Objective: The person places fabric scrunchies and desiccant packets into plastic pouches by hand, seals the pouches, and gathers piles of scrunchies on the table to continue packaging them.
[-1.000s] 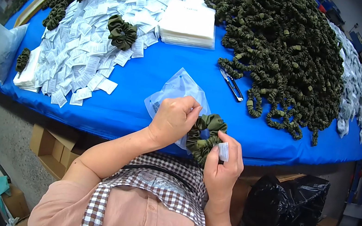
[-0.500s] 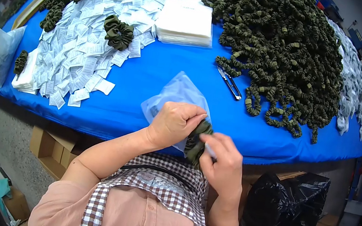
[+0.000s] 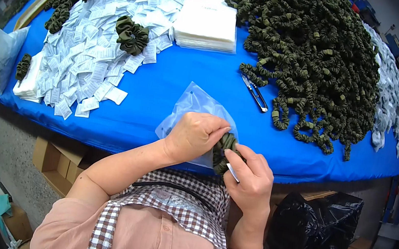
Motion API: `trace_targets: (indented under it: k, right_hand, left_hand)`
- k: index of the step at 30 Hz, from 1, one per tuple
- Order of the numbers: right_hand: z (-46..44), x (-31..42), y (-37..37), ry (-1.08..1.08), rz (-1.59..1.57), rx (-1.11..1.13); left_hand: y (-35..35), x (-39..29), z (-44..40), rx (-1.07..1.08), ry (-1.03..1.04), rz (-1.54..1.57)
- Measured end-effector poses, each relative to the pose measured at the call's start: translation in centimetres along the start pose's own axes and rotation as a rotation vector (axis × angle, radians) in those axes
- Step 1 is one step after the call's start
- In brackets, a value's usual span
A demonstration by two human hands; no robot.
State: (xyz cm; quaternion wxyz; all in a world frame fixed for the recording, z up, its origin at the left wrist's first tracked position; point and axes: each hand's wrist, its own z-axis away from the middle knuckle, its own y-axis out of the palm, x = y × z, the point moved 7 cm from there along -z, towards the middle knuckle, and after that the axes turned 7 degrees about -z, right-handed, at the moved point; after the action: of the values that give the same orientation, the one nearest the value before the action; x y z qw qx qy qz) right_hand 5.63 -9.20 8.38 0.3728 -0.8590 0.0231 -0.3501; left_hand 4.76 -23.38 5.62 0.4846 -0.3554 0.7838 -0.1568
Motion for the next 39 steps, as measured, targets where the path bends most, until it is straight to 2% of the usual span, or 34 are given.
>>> trace_targets:
  k: [5, 9, 15, 19, 24, 30, 34, 39]
  right_hand:
    - [-0.3, -0.9, 0.3, 0.161, -0.029, -0.107]
    - [0.7, -4.7, 1.6, 0.749, -0.488, -0.219]
    - [0.0, -4.4, 2.2, 0.557, -0.363, -0.33]
    - [-0.5, -3.9, 3.2, 0.321, -0.127, -0.211]
    - [-1.2, -2.5, 3.7, 0.318, 0.105, -0.04]
    - [-2.0, -2.5, 3.4, 0.328, 0.091, 0.227]
    - [-2.3, -2.2, 4.5, 0.183, 0.015, 0.338]
    - [-5.1, -4.5, 4.2, 0.163, -0.151, 0.183]
  left_hand:
    - [0.2, -1.3, 0.0, -0.045, 0.084, 0.061]
    - [0.0, 0.0, 0.4, 0.059, 0.012, 0.062]
    - [-1.3, -1.1, 2.0, 0.282, 0.027, 0.066]
    - [-1.8, -1.9, 3.7, 0.063, 0.256, -0.342]
    - [-1.1, -2.1, 5.5, -0.026, 0.426, -0.509]
    - [-1.4, -1.6, 5.7, 0.06, 0.39, -0.432]
    - [-1.3, -0.1, 6.2, 0.069, 0.306, -0.391]
    - [-1.7, 0.4, 6.1, 0.125, 0.315, -0.374]
